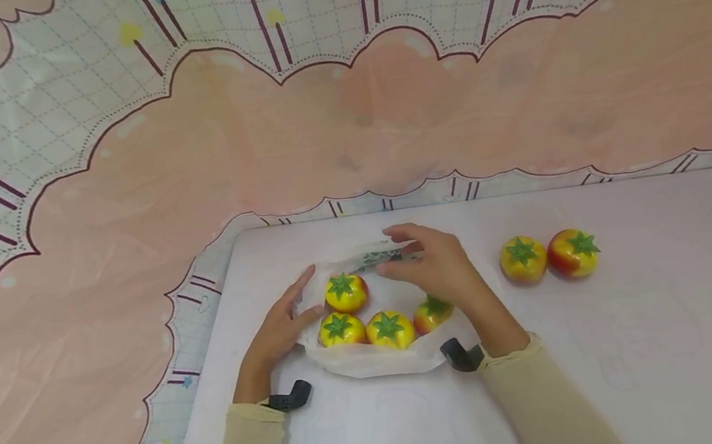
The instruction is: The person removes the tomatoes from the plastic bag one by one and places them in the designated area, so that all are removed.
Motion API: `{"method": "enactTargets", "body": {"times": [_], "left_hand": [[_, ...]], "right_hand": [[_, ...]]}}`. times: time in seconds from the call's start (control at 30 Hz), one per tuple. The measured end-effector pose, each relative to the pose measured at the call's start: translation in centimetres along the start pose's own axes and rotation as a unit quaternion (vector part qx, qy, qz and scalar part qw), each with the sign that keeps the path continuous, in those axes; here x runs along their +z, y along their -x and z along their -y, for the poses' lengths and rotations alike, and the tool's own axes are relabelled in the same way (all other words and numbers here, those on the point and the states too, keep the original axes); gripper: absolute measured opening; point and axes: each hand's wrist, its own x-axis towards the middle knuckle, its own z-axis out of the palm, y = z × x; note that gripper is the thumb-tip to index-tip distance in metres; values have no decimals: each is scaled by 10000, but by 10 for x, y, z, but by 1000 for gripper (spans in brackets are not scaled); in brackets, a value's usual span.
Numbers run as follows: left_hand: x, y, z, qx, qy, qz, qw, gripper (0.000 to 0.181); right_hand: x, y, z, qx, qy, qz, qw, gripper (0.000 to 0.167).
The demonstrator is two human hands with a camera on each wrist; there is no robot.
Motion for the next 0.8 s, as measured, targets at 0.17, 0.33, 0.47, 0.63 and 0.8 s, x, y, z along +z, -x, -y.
{"method": "enactTargets", "body": {"times": [0.17, 0.33, 0.47, 0.63, 0.8], "left_hand": [[0, 0, 0, -73, -58, -20, 10000, 75], [0, -1, 2, -15, -42, -15, 10000, 75], [0, 0, 2, 30, -28, -27, 10000, 74], [0, 1, 2, 103, -18, -9, 9999, 73], [0, 1, 1, 97, 1, -3, 10000, 72]], "right_hand": [[18, -7, 5, -50, -38, 141, 9999, 62], [33, -13, 7, -77, 3, 250, 9997, 60], [45, -16, 7, -16, 134, 355, 9993, 63], [60, -19, 5, 78, 244, 474, 9986, 64], [69, -22, 0, 13, 261, 530, 9983, 63]]}}
